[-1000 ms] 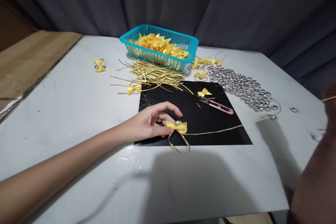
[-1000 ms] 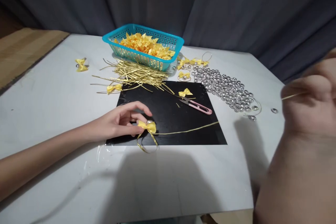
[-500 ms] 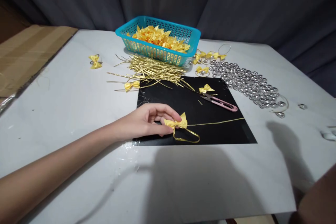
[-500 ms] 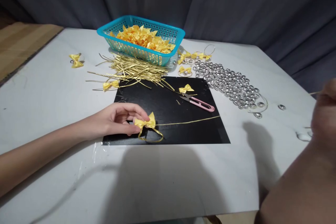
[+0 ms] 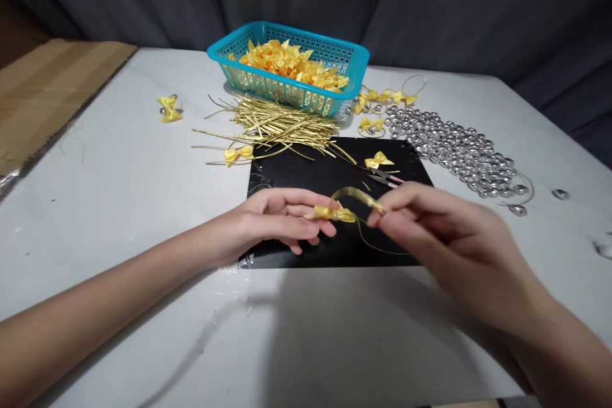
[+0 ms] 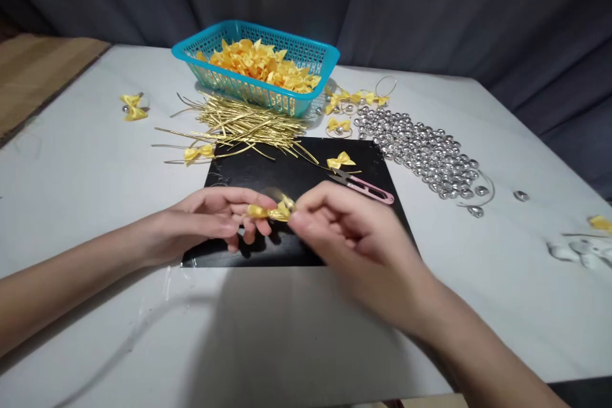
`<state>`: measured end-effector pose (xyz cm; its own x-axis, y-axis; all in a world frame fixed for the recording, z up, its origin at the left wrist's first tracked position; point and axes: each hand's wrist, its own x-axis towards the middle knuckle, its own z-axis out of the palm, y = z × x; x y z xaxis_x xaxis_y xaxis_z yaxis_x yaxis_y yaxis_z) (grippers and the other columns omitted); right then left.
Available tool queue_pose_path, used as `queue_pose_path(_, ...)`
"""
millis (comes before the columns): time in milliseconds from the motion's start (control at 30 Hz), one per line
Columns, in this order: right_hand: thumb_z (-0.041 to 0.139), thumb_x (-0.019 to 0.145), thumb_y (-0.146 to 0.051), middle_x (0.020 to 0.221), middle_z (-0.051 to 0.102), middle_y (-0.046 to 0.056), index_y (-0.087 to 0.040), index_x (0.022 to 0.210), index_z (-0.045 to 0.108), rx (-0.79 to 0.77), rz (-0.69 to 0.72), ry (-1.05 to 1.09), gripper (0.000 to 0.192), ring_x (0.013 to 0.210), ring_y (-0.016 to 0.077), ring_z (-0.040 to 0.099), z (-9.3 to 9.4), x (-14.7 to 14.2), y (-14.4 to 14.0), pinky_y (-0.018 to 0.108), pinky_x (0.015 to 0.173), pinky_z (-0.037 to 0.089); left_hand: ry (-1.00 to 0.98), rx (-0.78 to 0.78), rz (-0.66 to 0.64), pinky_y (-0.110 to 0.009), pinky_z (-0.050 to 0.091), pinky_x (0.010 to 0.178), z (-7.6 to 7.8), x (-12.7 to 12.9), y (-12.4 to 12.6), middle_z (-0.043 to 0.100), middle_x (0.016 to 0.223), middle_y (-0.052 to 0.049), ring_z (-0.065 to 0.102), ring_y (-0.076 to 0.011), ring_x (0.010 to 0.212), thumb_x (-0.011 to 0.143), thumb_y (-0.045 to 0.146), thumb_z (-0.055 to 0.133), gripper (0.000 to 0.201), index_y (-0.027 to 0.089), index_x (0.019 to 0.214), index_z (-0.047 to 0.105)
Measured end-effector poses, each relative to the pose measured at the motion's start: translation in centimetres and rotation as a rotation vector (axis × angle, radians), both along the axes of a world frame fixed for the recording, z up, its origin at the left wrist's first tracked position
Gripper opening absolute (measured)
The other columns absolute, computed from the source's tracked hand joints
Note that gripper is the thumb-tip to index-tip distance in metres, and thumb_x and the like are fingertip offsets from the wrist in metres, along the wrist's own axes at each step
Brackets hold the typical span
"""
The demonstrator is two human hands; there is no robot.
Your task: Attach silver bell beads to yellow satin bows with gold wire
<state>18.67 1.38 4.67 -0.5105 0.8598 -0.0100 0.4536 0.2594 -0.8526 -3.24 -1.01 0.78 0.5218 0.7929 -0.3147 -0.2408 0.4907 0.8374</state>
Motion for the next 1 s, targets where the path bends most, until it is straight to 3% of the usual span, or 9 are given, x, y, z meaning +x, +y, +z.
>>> queue_pose_path(100,0.059,0.079,-0.034,0.05,0.028,-0.007,-0.018,0.082,0.055,-0.154,0.051,0.056,0.016,0.042,0.0045,0.023,-0.3,-0.9,-0.5,0.016,0.037,0.02,-0.044,-0.042,-0.002,-0.017,0.047,0.068,-0.1,0.3,-0.2,0.07,0.087,-0.002,0.062,-0.0103,0.078,0.068,0.014,0.073,0.034,0.019,0.101,0.068)
queue_pose_path(200,0.061,0.077,-0.032,0.054,0.034,-0.005,-0.017,0.077,0.058,-0.212,-0.027,0.066,0.015,0.045,0.0047,0.027,-0.7,-1.3,-0.3,0.017,0.039,0.021,0.005,-0.075,0.013,-0.016,0.046,0.068,0.1,0.8,-0.4,0.069,0.076,0.0,0.062,-0.0082,0.072,0.068,0.01,0.073,0.024,0.018,0.091,0.069)
queue_pose_path(300,0.061,0.077,-0.032,0.058,0.041,-0.002,-0.016,0.072,0.059,-0.178,-0.098,0.071,0.017,0.048,0.0053,0.032,-0.6,-1.0,0.2,0.017,0.041,0.024,0.068,-0.056,0.017,-0.014,0.043,0.058,0.3,1.2,-0.4,0.065,0.066,0.003,0.056,-0.005,0.059,0.075,0.019,0.069,0.007,0.017,0.082,0.07)
queue_pose_path(367,0.063,0.078,-0.032,0.056,0.04,-0.003,-0.017,0.072,0.06,-0.16,-0.109,0.079,0.017,0.048,0.0048,0.032,-0.5,-0.5,0.5,0.016,0.04,0.023,0.091,-0.028,0.034,-0.014,0.04,0.053,0.3,1.3,-0.4,0.059,0.059,0.004,0.05,-0.0044,0.054,0.077,0.025,0.067,0.01,0.016,0.075,0.069)
queue_pose_path(600,0.063,0.079,-0.035,0.051,0.034,-0.005,-0.018,0.072,0.061,-0.203,0.016,0.11,0.019,0.043,0.0029,0.025,0.3,0.6,0.7,0.016,0.038,0.017,0.027,0.01,0.075,-0.018,0.043,0.06,0.3,1.2,-0.5,0.058,0.076,-0.001,0.053,-0.0108,0.071,0.076,0.025,0.062,0.011,0.014,0.078,0.065)
queue_pose_path(700,0.062,0.079,-0.036,0.05,0.034,-0.005,-0.018,0.07,0.063,-0.14,0.056,0.019,0.021,0.043,0.0037,0.025,0.6,1.0,0.9,0.017,0.037,0.017,-0.064,-0.016,0.0,-0.022,0.045,0.064,0.4,1.0,-0.5,0.061,0.077,-0.004,0.056,-0.0141,0.074,0.074,0.023,0.058,0.011,0.013,0.075,0.064)
queue_pose_path(833,0.059,0.083,-0.036,0.057,0.048,-0.002,-0.02,0.073,0.063,0.03,-0.018,0.005,0.019,0.046,0.0048,0.031,0.7,1.6,1.1,0.018,0.038,0.02,-0.123,-0.081,-0.074,-0.02,0.043,0.053,0.3,0.8,-0.6,0.058,0.063,-0.003,0.052,-0.0116,0.057,0.071,0.019,0.055,0.009,0.012,0.069,0.061)
queue_pose_path(900,0.058,0.084,-0.031,0.056,0.044,-0.003,-0.022,0.081,0.062,0.117,-0.046,0.025,0.011,0.045,0.0047,0.03,0.6,1.7,0.8,0.018,0.038,0.021,-0.142,-0.111,-0.094,-0.019,0.041,0.047,0.3,0.9,-0.7,0.055,0.059,-0.002,0.049,-0.0105,0.05,0.072,0.018,0.053,0.012,0.012,0.074,0.063)
queue_pose_path(1000,0.059,0.083,-0.022,0.056,0.033,-0.006,-0.025,0.095,0.058,0.261,0.114,0.033,0.012,0.045,0.0052,0.028,0.2,1.2,-0.1,0.017,0.039,0.022,-0.243,-0.2,-0.105,-0.019,0.04,0.043,0.4,0.9,-0.9,0.049,0.053,0.0,0.042,-0.0099,0.044,0.075,0.015,0.046,0.023,0.012,0.09,0.062)
